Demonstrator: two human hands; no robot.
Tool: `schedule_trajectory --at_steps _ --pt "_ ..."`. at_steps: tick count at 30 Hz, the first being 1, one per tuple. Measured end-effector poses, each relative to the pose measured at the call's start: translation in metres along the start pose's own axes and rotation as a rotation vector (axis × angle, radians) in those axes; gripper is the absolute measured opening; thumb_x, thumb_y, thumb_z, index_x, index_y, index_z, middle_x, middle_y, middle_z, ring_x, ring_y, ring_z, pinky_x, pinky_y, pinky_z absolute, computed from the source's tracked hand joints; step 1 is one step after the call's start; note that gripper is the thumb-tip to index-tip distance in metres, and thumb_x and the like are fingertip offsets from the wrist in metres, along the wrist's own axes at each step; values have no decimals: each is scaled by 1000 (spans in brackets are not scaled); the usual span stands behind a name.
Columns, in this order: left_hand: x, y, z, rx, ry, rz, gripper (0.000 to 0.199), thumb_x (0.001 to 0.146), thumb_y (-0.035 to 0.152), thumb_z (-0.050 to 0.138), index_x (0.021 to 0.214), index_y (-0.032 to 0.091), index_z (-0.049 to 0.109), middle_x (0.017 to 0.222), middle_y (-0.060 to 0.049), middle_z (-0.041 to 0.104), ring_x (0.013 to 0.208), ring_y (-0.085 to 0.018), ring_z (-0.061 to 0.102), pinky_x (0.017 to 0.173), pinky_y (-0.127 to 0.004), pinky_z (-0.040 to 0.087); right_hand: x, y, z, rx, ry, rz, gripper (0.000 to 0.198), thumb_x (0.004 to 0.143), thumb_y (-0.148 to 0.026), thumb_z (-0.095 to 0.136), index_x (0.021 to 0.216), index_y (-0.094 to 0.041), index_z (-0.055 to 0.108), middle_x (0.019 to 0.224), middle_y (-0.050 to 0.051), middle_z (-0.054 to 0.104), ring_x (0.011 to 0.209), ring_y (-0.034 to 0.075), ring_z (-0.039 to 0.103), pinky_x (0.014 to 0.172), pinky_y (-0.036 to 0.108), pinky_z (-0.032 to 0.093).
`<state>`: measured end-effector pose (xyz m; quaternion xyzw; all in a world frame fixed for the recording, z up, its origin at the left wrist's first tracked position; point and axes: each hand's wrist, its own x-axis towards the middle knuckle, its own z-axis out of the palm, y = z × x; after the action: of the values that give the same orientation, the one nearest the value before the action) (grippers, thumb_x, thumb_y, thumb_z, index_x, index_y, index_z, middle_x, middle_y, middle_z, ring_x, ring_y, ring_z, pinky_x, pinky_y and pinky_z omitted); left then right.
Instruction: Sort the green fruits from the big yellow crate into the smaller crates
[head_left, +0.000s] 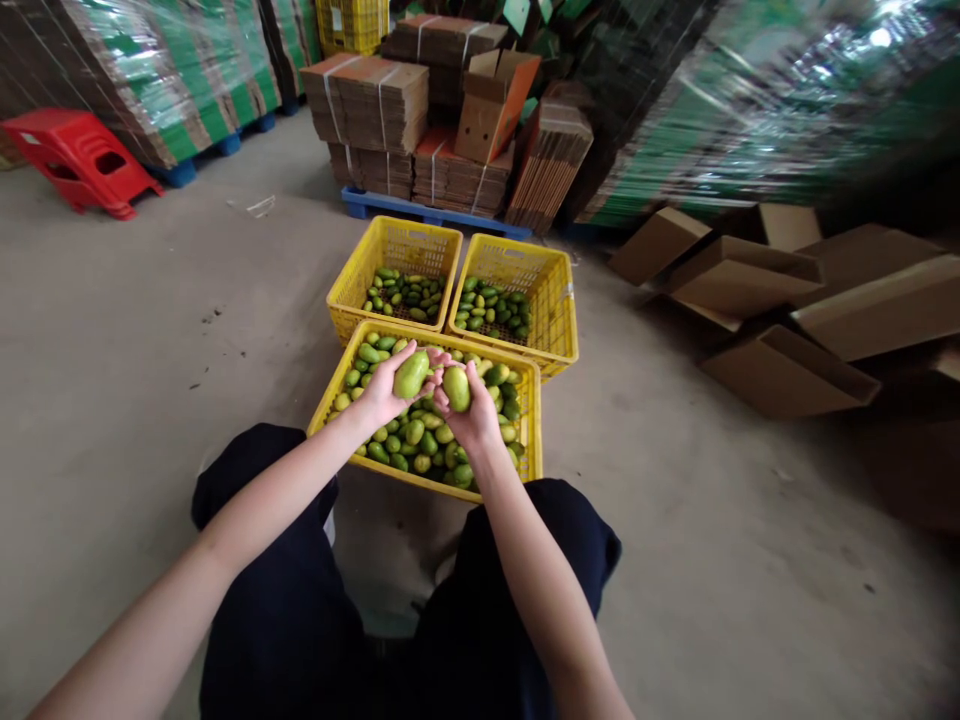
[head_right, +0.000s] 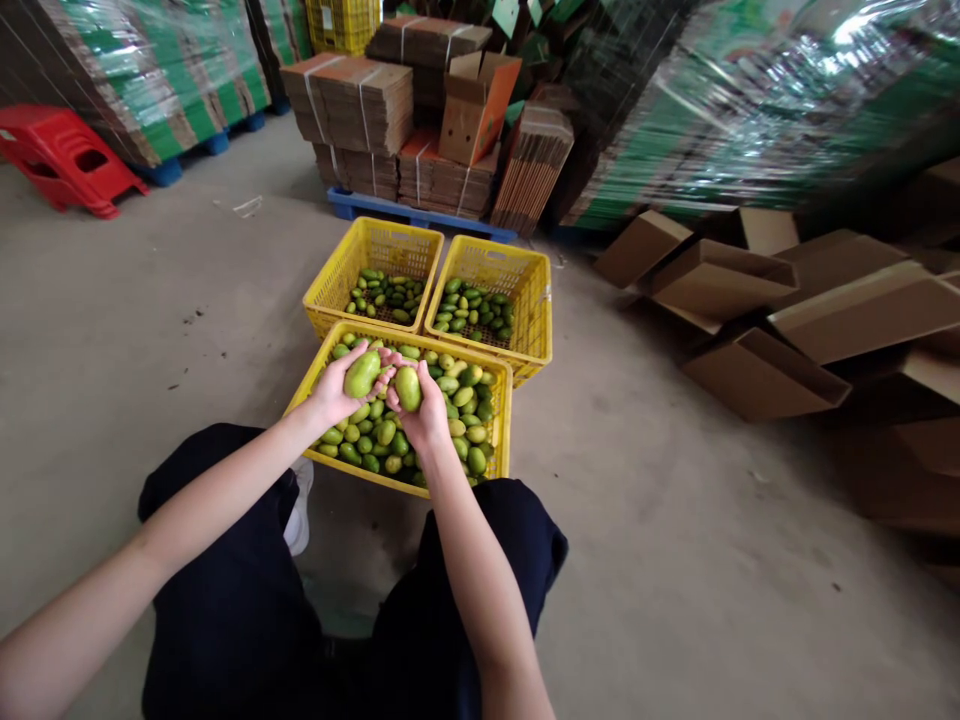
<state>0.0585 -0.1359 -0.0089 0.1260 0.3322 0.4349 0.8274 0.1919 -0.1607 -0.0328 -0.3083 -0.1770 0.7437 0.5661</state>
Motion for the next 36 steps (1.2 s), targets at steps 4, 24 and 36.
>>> schedule_trajectory --at_steps 4,24,36 --pt "-2 1 -3 -98 -11 7 24 97 28 47 98 15 67 81 -4 72 53 -8 63 49 -16 53 -4 -2 -1 74 12 -3 17 93 -35 53 90 -21 62 83 1 70 51 8 51 45 20 45" --pt "-6 37 -42 -312 258 69 15 91 12 48 91 12 63 68 -3 67 57 -10 67 50 -16 55 34 59 -37 -296 396 409 10 83 -28 52 77 -21 50 56 -2 52 44 14 50 39 22 40" --pt "-20 56 -32 -320 237 79 17 90 13 46 87 12 62 64 -4 62 52 -10 63 46 -16 53 103 -20 31 -1305 -158 -37 22 71 -37 73 88 -23 73 97 6 73 106 28 66 103 46 46"
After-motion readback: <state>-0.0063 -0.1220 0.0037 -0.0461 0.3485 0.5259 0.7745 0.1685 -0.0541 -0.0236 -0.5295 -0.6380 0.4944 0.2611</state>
